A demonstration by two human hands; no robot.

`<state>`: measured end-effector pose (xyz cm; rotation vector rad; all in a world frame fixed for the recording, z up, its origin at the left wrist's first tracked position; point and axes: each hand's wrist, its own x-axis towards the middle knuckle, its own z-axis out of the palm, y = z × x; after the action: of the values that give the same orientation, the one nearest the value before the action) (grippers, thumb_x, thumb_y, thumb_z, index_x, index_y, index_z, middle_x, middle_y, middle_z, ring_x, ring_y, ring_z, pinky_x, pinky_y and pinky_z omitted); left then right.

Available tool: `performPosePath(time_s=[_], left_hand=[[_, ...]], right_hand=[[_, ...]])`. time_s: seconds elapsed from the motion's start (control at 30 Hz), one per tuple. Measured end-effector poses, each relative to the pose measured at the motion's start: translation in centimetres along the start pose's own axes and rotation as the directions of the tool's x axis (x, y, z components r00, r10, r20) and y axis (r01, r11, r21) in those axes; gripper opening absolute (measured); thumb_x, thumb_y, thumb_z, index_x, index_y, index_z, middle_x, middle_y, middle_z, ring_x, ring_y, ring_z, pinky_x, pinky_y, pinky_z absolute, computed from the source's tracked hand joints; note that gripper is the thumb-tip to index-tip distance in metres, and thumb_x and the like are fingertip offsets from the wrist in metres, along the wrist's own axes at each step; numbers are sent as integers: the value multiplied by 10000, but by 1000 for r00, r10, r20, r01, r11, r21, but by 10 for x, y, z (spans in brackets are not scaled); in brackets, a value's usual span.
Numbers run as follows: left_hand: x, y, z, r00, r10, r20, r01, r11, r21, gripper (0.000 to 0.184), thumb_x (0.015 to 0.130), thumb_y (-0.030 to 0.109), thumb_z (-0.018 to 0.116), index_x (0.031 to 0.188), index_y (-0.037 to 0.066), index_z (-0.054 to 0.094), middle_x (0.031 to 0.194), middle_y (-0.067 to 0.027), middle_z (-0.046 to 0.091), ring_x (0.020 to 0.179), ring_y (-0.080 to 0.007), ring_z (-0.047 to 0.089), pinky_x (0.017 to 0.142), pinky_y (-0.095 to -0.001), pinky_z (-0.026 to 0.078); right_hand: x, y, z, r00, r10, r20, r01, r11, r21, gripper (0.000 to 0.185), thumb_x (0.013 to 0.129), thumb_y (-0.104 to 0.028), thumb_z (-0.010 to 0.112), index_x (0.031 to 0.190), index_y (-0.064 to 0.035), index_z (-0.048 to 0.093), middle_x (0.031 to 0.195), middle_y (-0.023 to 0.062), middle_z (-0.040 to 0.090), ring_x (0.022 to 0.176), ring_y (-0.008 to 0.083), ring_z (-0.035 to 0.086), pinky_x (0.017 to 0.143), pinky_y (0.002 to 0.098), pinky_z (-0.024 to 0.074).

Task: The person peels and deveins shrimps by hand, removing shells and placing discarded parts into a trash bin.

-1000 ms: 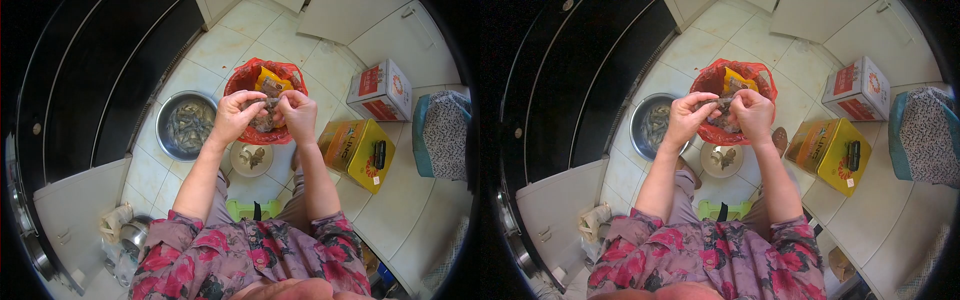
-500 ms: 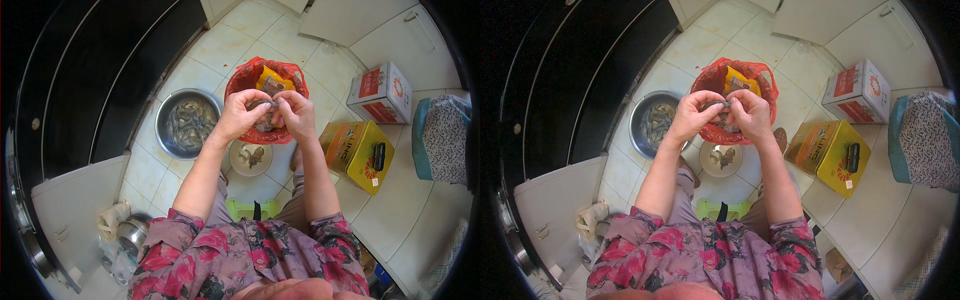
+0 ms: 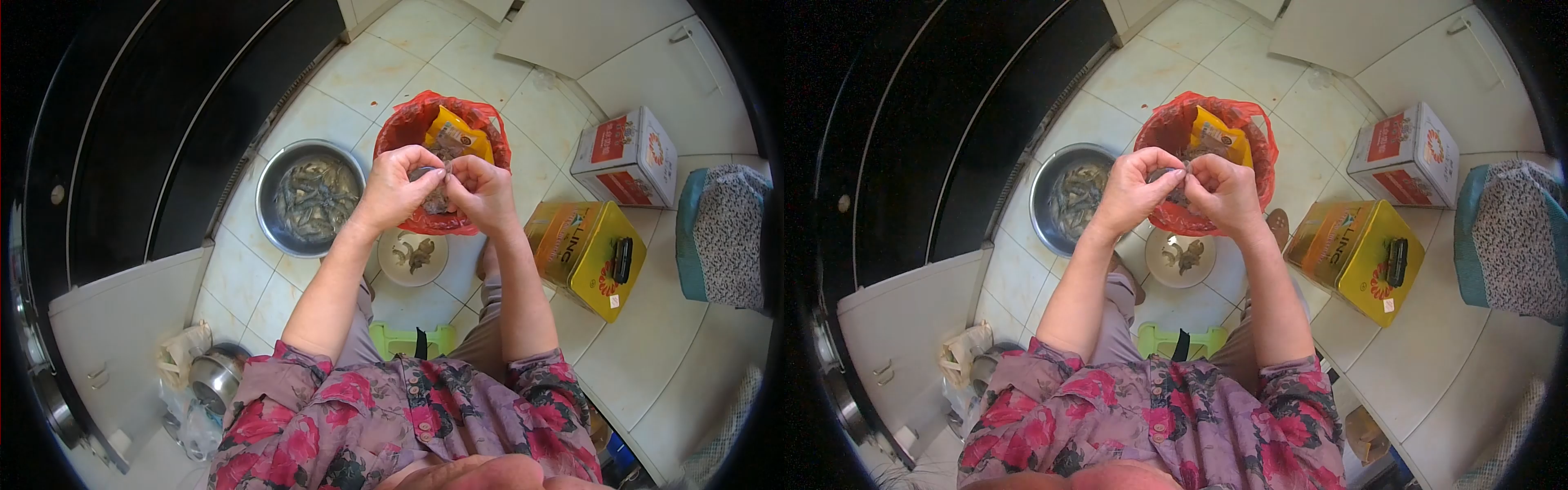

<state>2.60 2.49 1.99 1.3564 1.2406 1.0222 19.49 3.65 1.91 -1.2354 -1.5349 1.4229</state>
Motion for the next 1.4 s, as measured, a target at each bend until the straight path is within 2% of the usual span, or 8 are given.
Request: performPosePath(time_s=[0.4, 0.63, 0.67, 0.73, 0.93, 1.2, 1.33, 1.4], left_hand=[[-1, -1, 14, 989, -43, -144, 30, 995, -92, 116, 807, 60, 656, 886, -24, 666, 830, -113, 697, 765, -116, 640, 705, -271, 506], [1, -4, 13, 984, 46, -173, -49, 999, -15, 87, 848, 55, 648, 900, -13, 663, 792, -44, 676, 674, -48, 576, 608, -201, 475], [0, -1, 7, 984, -64, -165, 39, 988, -153, 89, 852, 64, 653, 909, -4, 662, 789, -47, 673, 629, -31, 544, 550, -182, 438], [2, 0, -1, 976, -199, -84, 150, 905, -397, 109, 867, 95, 658, 948, 22, 652, 781, -58, 663, 522, 6, 449, 422, -148, 317], [7, 4, -2, 939, -341, -46, 244, 754, -610, 197, 958, 205, 545, 984, 26, 623, 754, -51, 634, 479, -15, 438, 398, -151, 315], [6, 8, -5, 934, -332, 131, 332, 674, -659, 308, 1002, 260, 433, 1122, 10, 567, 740, -78, 623, 461, -32, 434, 384, -153, 304], [7, 12, -2, 948, -311, 67, 281, 720, -634, 406, 1022, 288, 345, 1291, 0, 445, 698, -111, 616, 429, -56, 432, 367, -173, 310], [5, 13, -2, 949, -308, 67, 285, 747, -600, 424, 1023, 293, 333, 1314, 1, 431, 692, -110, 616, 423, -58, 422, 375, -177, 313]], right_hand=[[6, 9, 15, 934, -191, -302, 98, 950, -296, 92, 750, -85, 679, 791, -16, 635, 618, 87, 620, 533, 136, 603, 531, 275, 491], [13, 13, 0, 838, -275, -471, 50, 899, -436, 74, 755, -60, 662, 798, -7, 633, 626, 77, 621, 520, 127, 591, 519, 273, 484], [12, 10, -11, 885, -40, -464, -31, 989, -144, 49, 805, -37, 636, 834, 2, 630, 635, 34, 619, 523, 82, 578, 504, 245, 477], [10, 4, -14, 899, -39, -436, 18, 998, -53, 49, 833, -36, 619, 859, 6, 625, 648, 21, 615, 529, 69, 574, 499, 230, 474], [0, 1, -6, 931, -75, -357, 122, 986, 111, 87, 895, -42, 579, 960, 14, 593, 723, 29, 632, 556, 73, 586, 488, 203, 469], [-1, 2, -14, 995, 35, -92, 24, 819, 573, 103, 932, -108, 556, 955, -10, 578, 744, 76, 647, 544, 102, 584, 462, 207, 456], [-1, 10, -18, 996, 76, -42, -38, 815, 578, 158, 914, -120, 577, 1007, 6, 598, 746, 93, 652, 569, 120, 605, 491, 247, 474], [4, 23, -15, 987, -86, -133, 39, 946, -321, 251, 870, -121, 617, 1086, 7, 609, 759, 109, 656, 594, 134, 614, 546, 294, 492]])
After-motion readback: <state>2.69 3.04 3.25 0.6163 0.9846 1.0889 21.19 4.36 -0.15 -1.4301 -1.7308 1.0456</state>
